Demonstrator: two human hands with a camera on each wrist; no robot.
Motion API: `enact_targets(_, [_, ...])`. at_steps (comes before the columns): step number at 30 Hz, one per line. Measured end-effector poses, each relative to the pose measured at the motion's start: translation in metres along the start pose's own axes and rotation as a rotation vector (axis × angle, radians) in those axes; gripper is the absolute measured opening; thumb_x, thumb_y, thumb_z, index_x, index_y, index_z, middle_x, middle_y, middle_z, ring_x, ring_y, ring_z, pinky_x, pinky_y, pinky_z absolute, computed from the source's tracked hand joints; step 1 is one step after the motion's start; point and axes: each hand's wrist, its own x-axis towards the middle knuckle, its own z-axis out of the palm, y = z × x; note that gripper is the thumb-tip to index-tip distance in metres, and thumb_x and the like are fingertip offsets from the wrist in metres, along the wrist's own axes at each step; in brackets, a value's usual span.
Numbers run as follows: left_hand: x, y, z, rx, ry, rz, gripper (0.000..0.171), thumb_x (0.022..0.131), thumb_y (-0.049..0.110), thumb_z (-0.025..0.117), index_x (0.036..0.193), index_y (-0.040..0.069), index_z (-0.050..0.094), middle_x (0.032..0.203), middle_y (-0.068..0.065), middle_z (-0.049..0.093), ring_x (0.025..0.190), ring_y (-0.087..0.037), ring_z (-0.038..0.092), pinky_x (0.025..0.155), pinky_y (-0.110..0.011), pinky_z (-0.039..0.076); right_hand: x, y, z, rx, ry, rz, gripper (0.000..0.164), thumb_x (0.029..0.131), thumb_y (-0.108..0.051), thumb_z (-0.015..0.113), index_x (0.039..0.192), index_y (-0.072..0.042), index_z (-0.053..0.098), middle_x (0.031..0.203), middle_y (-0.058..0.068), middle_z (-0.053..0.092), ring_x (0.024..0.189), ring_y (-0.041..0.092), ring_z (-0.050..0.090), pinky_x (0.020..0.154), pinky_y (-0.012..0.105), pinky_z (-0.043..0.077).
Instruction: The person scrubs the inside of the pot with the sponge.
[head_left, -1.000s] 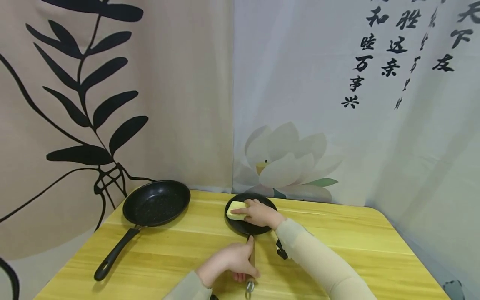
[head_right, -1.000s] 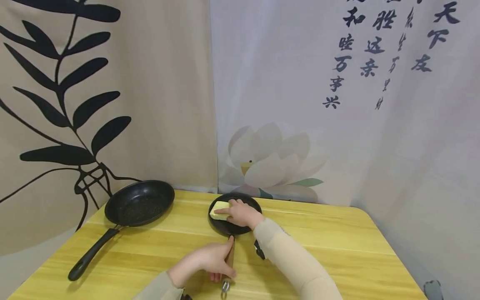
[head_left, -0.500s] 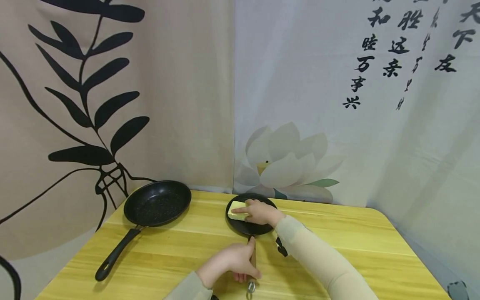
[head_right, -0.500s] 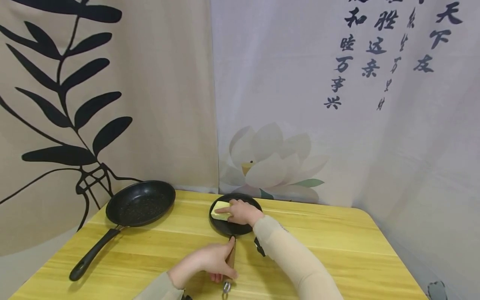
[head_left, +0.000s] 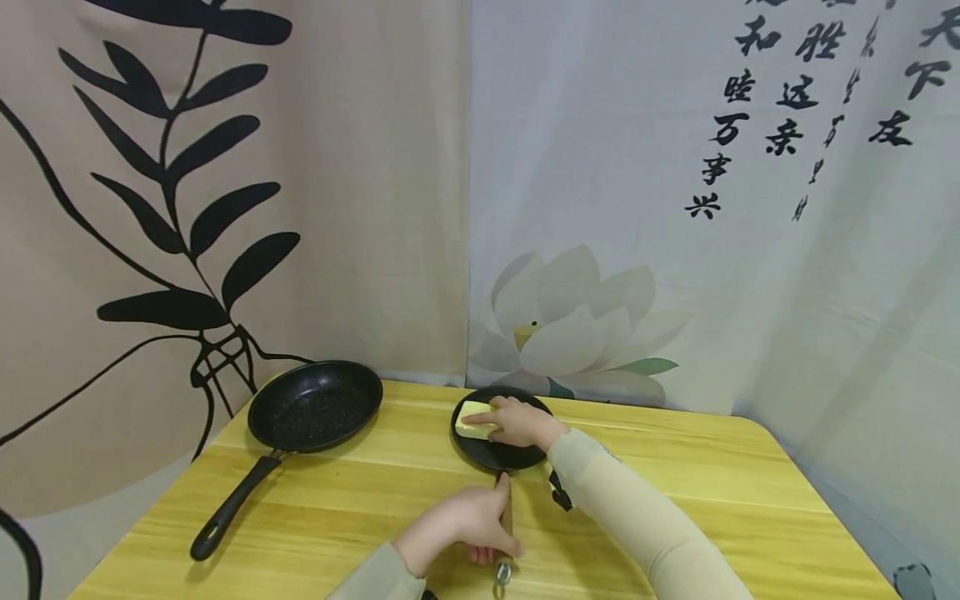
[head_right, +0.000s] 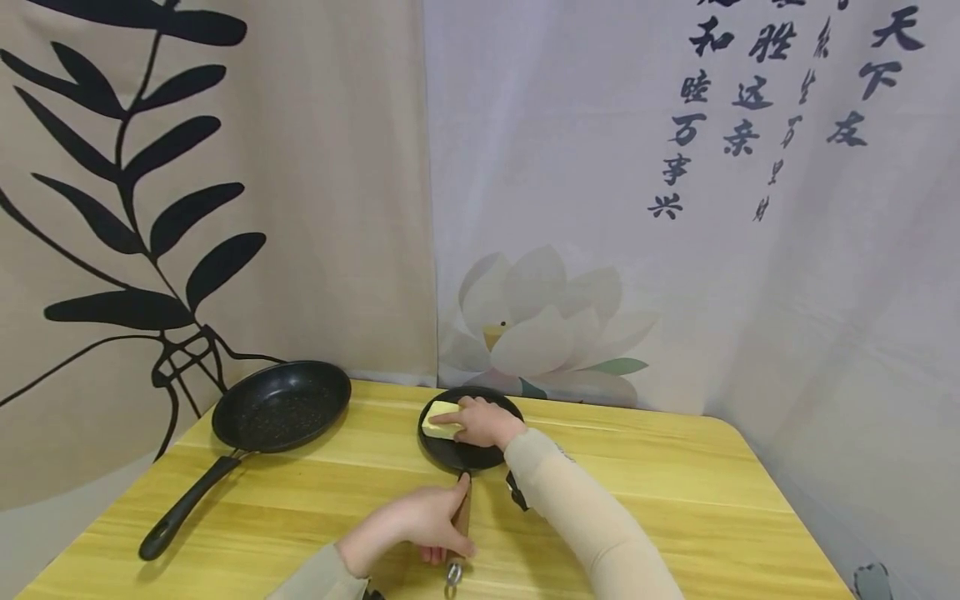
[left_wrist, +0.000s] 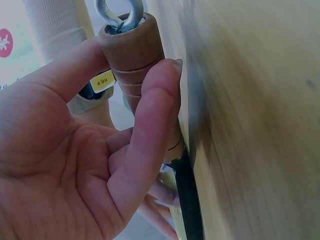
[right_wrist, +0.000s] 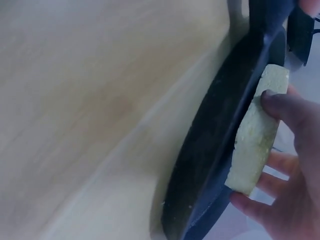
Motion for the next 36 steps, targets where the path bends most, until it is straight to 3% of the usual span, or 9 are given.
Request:
enact_targets(22, [-0.001,0.000,-0.001,-0.008,-0.023,-0.002,0.101,0.083,0.028,0.078,0.149,-0.013,0.014,0.055,-0.006,0.064,0.041,-0.019,0.059,0.044,-0.035,0.054,0.004,0.005,0.000,0.098,-0.061,0.090,0.054,0.100,-0.029,0.056,0.145,-0.051,0.037,0.154,0.013,0.030,0.138,0.036,0.032,0.103,0.056,0.038])
enact_targets(36, [-0.001,0.001,0.000,-0.031,-0.023,0.001,0.100,0.082,0.024,0.079,0.148,-0.014,0.014,0.056,-0.007,0.064,0.041,-0.019,0.059,0.045,-0.036,0.054,0.006,0.013,0.004,0.028,-0.029,0.076,0.055,0.100,-0.032,0.056,0.147,-0.050,0.033,0.150,0.009,0.036,0.134,0.032,0.038,0.105,0.059,0.034])
